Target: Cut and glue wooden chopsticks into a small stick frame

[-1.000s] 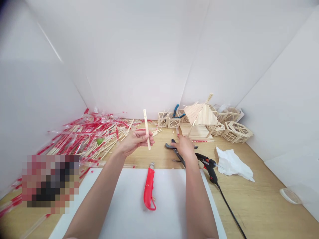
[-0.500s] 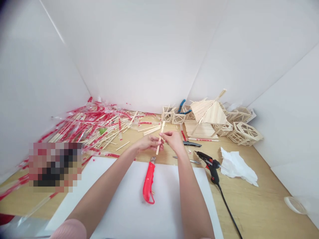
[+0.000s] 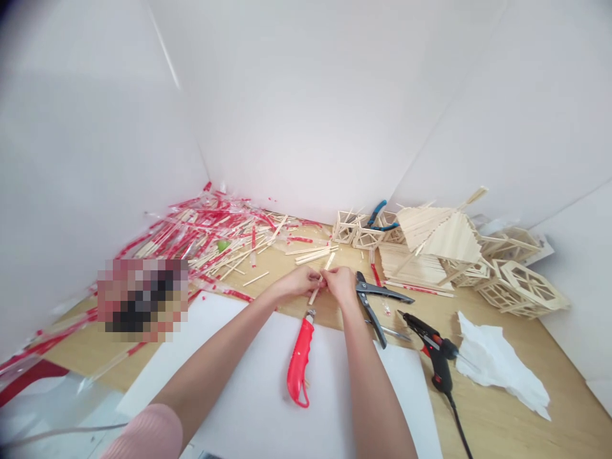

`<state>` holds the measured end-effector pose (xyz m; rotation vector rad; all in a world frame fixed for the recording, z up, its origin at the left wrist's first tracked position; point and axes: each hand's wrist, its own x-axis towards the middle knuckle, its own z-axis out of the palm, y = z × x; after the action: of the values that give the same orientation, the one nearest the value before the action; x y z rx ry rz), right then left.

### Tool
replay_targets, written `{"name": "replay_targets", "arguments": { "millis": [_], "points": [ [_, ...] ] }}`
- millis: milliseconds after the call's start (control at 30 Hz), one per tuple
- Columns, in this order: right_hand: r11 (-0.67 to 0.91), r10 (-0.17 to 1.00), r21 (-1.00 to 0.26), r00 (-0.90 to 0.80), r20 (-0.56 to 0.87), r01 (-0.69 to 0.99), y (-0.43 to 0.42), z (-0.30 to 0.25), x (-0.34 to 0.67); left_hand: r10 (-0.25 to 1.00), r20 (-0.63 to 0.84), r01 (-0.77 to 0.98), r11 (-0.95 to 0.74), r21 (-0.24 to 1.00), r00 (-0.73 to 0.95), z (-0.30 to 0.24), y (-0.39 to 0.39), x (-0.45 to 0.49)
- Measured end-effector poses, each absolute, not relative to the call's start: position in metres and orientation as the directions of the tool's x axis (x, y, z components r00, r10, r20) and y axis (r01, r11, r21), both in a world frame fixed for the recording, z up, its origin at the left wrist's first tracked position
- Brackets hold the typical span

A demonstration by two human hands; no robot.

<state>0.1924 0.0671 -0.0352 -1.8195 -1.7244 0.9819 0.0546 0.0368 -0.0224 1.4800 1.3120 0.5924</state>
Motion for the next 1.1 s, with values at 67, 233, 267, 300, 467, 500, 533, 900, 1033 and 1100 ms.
{"name": "replay_targets", "arguments": {
  "millis": [67,233,267,300,467,500,533,900,1033,1100],
  "points": [
    [-0.109,0.98,-0.715,-0.046,-0.194,0.69,0.067,-0.032,0.191,0.965,-0.203,0.51,0.092,0.855,0.167,-0.012,0.039,0.045],
    [-0.08,0.977,-0.583,-0.054,-0.208,0.809,0.06,-0.027,0.182,0.981,-0.12,0.687,0.193,0.701,-0.153,0.012,0.05,-0.02],
    [-0.073,0.978,-0.556,-0.049,-0.2,0.828,0.059,-0.027,0.179,0.968,-0.088,0.715,0.234,0.659,-0.235,0.014,0.051,-0.038],
    [-0.065,0.981,-0.535,-0.044,-0.189,0.843,0.058,-0.027,0.177,0.946,-0.05,0.738,0.282,0.613,-0.321,0.014,0.052,-0.055],
    [-0.038,0.991,-0.424,-0.021,-0.134,0.905,0.054,-0.027,0.171,0.836,0.042,0.77,0.483,0.417,-0.547,-0.006,0.047,-0.109],
    [-0.033,0.992,-0.408,-0.02,-0.124,0.913,0.053,-0.027,0.17,0.827,0.059,0.775,0.496,0.392,-0.559,-0.012,0.046,-0.113],
    [-0.026,0.993,-0.394,-0.022,-0.117,0.919,0.053,-0.026,0.17,0.822,0.078,0.781,0.501,0.372,-0.564,-0.018,0.046,-0.114],
    [0.011,0.991,-0.362,-0.059,-0.121,0.932,0.048,-0.024,0.171,0.83,0.131,0.828,0.502,0.25,-0.542,-0.038,0.054,-0.122],
    [0.005,0.988,-0.408,-0.067,-0.138,0.913,0.048,-0.023,0.172,0.847,0.119,0.847,0.488,0.211,-0.518,-0.039,0.054,-0.122],
    [0.0,0.986,-0.44,-0.074,-0.152,0.898,0.049,-0.022,0.174,0.855,0.106,0.853,0.484,0.194,-0.509,-0.037,0.053,-0.121]
  ]
}}
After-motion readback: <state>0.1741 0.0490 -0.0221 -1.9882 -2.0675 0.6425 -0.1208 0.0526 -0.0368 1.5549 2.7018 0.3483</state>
